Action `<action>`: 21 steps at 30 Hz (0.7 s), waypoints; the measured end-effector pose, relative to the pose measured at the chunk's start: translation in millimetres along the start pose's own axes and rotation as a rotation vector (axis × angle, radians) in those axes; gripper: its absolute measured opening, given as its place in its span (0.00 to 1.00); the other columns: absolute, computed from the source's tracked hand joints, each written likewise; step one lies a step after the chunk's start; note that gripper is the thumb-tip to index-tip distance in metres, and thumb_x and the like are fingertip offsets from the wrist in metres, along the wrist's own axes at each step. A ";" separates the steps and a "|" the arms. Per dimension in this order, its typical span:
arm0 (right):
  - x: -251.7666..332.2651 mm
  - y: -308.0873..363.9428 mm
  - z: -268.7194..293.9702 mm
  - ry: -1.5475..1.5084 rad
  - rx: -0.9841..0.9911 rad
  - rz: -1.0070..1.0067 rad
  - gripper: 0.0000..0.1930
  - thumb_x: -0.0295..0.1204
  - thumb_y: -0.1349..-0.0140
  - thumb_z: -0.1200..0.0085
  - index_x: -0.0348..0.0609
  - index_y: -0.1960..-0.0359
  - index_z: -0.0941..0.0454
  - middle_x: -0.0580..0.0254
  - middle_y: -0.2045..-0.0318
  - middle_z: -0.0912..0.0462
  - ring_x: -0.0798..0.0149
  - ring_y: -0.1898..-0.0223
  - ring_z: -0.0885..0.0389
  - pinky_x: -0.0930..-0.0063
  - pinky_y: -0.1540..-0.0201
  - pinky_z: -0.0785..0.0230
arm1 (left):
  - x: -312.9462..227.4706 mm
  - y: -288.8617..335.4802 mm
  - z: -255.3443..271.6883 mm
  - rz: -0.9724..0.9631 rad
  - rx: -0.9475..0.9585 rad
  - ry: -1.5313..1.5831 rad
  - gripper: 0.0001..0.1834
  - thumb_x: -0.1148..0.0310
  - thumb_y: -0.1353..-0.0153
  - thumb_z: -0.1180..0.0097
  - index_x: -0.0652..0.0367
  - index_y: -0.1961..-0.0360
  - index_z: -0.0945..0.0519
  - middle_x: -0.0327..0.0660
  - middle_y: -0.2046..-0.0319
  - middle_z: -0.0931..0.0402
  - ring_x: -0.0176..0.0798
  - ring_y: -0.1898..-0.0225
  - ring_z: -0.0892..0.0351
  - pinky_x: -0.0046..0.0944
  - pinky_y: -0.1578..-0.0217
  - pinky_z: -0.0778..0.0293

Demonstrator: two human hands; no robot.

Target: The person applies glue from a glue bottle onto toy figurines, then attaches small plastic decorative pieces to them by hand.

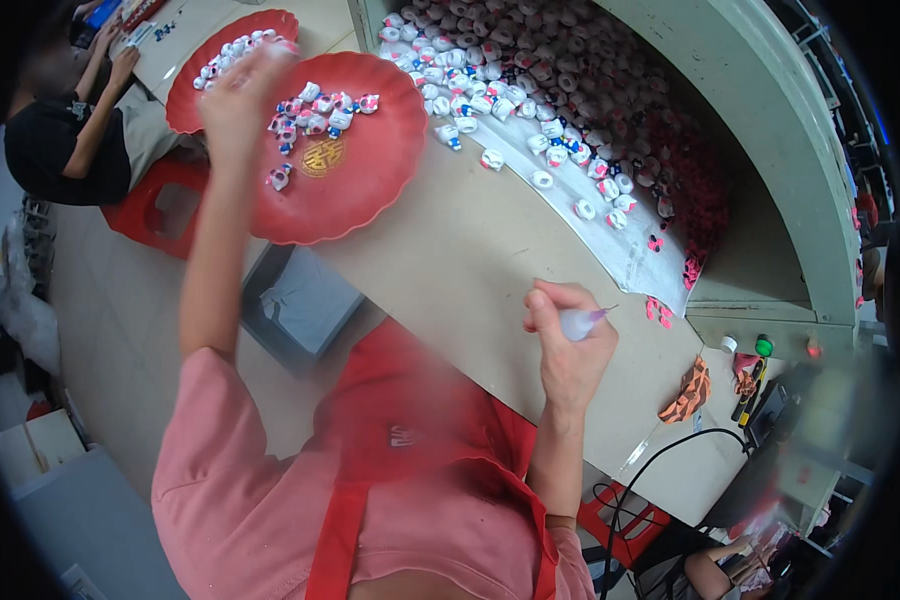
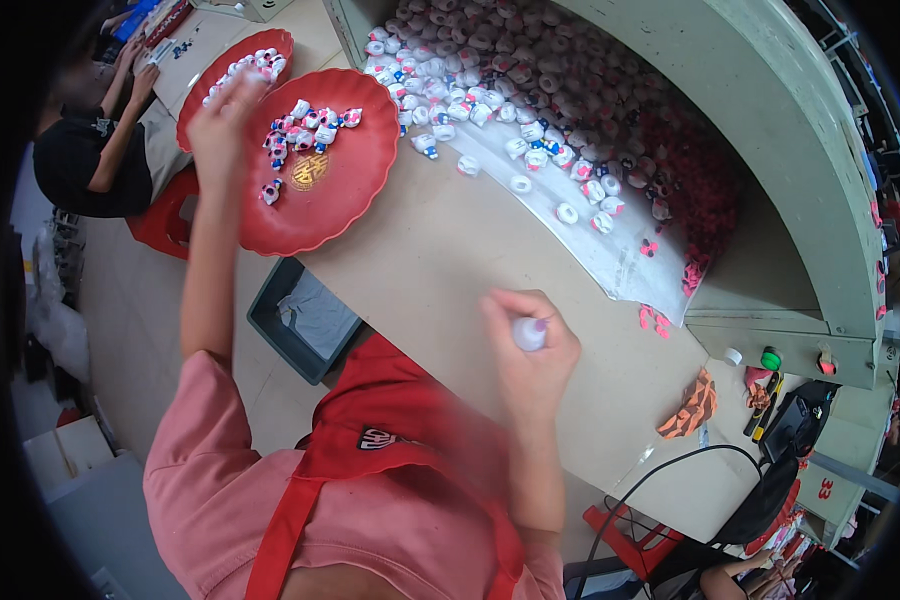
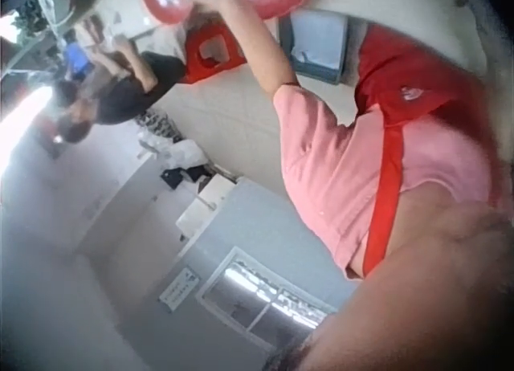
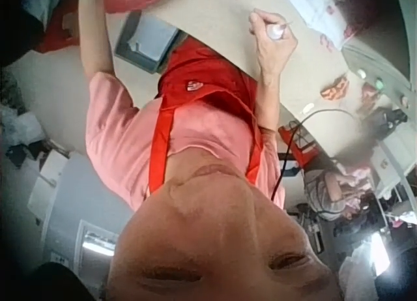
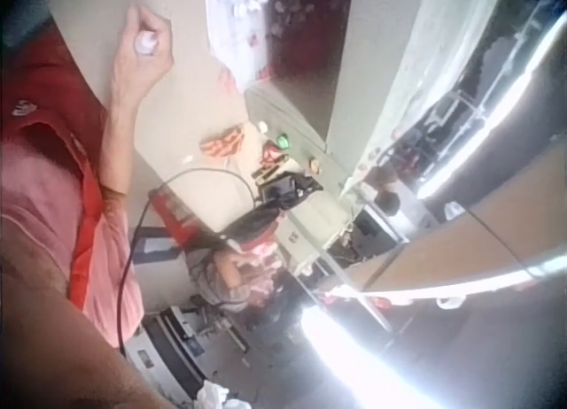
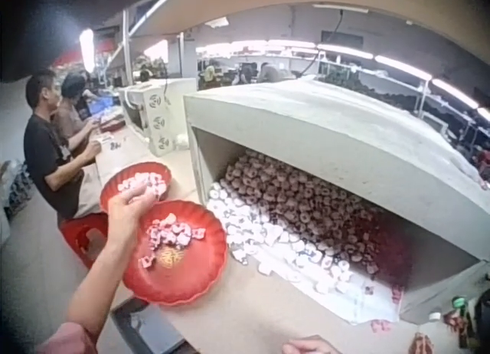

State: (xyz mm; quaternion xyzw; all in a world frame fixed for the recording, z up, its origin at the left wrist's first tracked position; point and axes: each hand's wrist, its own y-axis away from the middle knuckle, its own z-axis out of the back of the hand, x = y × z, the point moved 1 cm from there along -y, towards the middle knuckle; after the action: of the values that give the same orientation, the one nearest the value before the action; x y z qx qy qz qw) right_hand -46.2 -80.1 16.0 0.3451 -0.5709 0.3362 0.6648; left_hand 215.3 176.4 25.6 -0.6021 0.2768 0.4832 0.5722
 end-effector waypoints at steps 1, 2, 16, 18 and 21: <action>2.4 0.1 4.7 -0.029 -0.037 -0.078 0.04 0.21 0.49 0.43 0.35 0.72 0.22 0.69 0.77 0.24 0.78 0.74 0.29 0.86 0.70 0.37 | 18.7 -42.5 15.4 -0.013 -0.030 0.126 0.19 0.66 0.49 0.40 0.66 0.57 0.22 0.39 0.68 0.20 0.27 0.70 0.23 0.26 0.70 0.29; 4.3 -0.1 7.6 -0.032 -0.032 -0.074 0.04 0.21 0.49 0.43 0.35 0.72 0.22 0.69 0.77 0.24 0.78 0.74 0.29 0.86 0.70 0.37 | 53.0 -87.5 42.0 -0.014 -0.027 0.038 0.20 0.64 0.50 0.38 0.63 0.57 0.22 0.39 0.68 0.20 0.26 0.69 0.23 0.27 0.68 0.28; -31.2 35.5 51.1 0.056 0.039 -0.014 0.06 0.21 0.48 0.43 0.35 0.68 0.24 0.66 0.77 0.25 0.76 0.76 0.28 0.84 0.73 0.34 | -28.0 78.7 -145.8 -0.628 0.891 -1.175 0.05 0.73 0.56 0.48 0.61 0.76 0.23 0.49 0.71 0.23 0.45 0.72 0.21 0.44 0.72 0.25; -33.9 43.0 62.4 0.030 0.038 -0.058 0.08 0.21 0.48 0.43 0.35 0.65 0.25 0.66 0.75 0.25 0.75 0.75 0.27 0.84 0.72 0.34 | -36.8 87.1 -140.4 -0.630 0.895 -1.160 0.06 0.72 0.54 0.48 0.62 0.74 0.23 0.49 0.71 0.23 0.46 0.73 0.21 0.45 0.74 0.25; -32.5 44.8 78.7 0.078 -0.074 0.103 0.15 0.19 0.47 0.45 0.36 0.57 0.31 0.63 0.71 0.26 0.73 0.69 0.26 0.82 0.68 0.32 | -58.4 108.5 -130.9 -0.596 0.866 -0.853 0.11 0.73 0.54 0.44 0.66 0.67 0.24 0.50 0.68 0.23 0.46 0.67 0.21 0.41 0.69 0.24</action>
State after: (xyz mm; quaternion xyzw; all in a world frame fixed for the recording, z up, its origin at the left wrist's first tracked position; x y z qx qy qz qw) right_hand -129.3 -124.1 -4.2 0.2769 -0.5737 0.3617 0.6807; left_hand 131.6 17.5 16.4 -0.1257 0.0179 0.3455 0.9298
